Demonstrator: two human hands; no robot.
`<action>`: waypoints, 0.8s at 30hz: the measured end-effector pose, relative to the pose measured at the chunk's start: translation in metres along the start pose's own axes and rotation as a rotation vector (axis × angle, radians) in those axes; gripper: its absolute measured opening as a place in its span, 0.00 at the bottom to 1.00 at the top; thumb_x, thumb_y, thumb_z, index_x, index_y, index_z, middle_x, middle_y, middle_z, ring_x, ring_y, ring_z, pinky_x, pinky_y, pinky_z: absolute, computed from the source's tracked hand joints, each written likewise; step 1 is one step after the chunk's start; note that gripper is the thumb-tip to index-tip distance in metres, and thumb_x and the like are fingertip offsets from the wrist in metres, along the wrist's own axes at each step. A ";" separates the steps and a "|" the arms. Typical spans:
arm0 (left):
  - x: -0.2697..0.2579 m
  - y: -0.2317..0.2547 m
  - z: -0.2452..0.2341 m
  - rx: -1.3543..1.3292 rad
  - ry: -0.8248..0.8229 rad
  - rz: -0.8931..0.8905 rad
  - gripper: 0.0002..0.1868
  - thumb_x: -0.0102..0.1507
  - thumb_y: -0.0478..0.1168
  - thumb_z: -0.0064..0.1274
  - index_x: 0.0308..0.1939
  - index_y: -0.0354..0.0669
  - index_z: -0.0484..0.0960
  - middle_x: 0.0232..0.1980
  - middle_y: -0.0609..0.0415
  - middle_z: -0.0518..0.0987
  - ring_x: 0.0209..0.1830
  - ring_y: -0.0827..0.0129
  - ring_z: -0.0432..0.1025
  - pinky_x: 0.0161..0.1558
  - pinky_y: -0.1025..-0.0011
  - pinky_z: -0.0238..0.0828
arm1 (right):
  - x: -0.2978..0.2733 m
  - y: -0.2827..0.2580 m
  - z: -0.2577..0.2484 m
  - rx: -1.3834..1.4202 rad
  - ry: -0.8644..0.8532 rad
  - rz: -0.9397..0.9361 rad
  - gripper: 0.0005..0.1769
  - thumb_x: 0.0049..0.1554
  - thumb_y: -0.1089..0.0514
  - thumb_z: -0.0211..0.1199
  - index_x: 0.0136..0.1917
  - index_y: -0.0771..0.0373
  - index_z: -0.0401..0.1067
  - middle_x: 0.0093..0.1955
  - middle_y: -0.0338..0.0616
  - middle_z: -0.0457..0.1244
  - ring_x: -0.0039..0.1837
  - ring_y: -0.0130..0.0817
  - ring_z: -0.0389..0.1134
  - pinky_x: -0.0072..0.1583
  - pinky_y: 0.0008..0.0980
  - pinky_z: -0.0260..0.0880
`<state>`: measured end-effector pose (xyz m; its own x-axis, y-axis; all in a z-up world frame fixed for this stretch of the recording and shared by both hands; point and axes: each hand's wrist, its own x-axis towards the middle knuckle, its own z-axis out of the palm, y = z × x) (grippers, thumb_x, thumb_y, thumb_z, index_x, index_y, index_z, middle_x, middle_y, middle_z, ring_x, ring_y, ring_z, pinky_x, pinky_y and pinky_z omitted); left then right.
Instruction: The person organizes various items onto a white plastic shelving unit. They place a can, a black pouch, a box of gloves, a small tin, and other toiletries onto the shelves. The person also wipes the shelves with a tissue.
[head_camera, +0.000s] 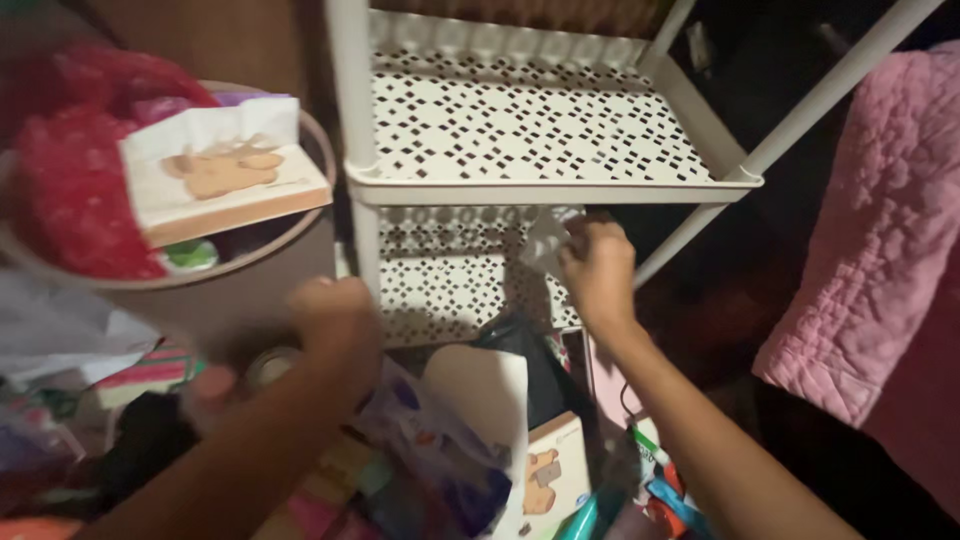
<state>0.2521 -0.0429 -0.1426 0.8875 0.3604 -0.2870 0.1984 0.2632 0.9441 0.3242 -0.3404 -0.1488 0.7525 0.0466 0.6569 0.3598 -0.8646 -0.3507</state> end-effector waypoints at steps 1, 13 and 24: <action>0.006 0.002 0.000 -0.026 -0.034 0.023 0.13 0.61 0.32 0.46 0.47 0.28 0.79 0.36 0.46 0.80 0.32 0.64 0.73 0.35 0.67 0.69 | 0.002 0.010 0.012 -0.012 -0.012 -0.083 0.17 0.44 0.71 0.67 0.49 0.71 0.77 0.48 0.59 0.67 0.50 0.54 0.69 0.52 0.45 0.70; 0.054 -0.024 -0.019 0.548 -0.380 0.376 0.27 0.55 0.31 0.52 0.61 0.40 0.77 0.41 0.50 0.82 0.41 0.65 0.77 0.42 0.68 0.73 | -0.010 -0.030 0.133 0.268 -1.007 0.197 0.25 0.58 0.62 0.50 0.68 0.55 0.68 0.42 0.55 0.67 0.42 0.39 0.67 0.47 0.42 0.69; 0.090 0.020 -0.031 0.637 -0.893 0.220 0.24 0.52 0.31 0.50 0.53 0.42 0.82 0.47 0.55 0.87 0.49 0.68 0.81 0.49 0.69 0.78 | -0.020 0.033 0.206 1.226 -1.093 0.923 0.21 0.70 0.49 0.51 0.68 0.65 0.68 0.50 0.46 0.65 0.53 0.35 0.62 0.55 0.33 0.62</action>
<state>0.3233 0.0227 -0.1546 0.8586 -0.4969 -0.1261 -0.0498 -0.3257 0.9441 0.4346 -0.2667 -0.3110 0.7095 0.5199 -0.4757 -0.5385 -0.0354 -0.8419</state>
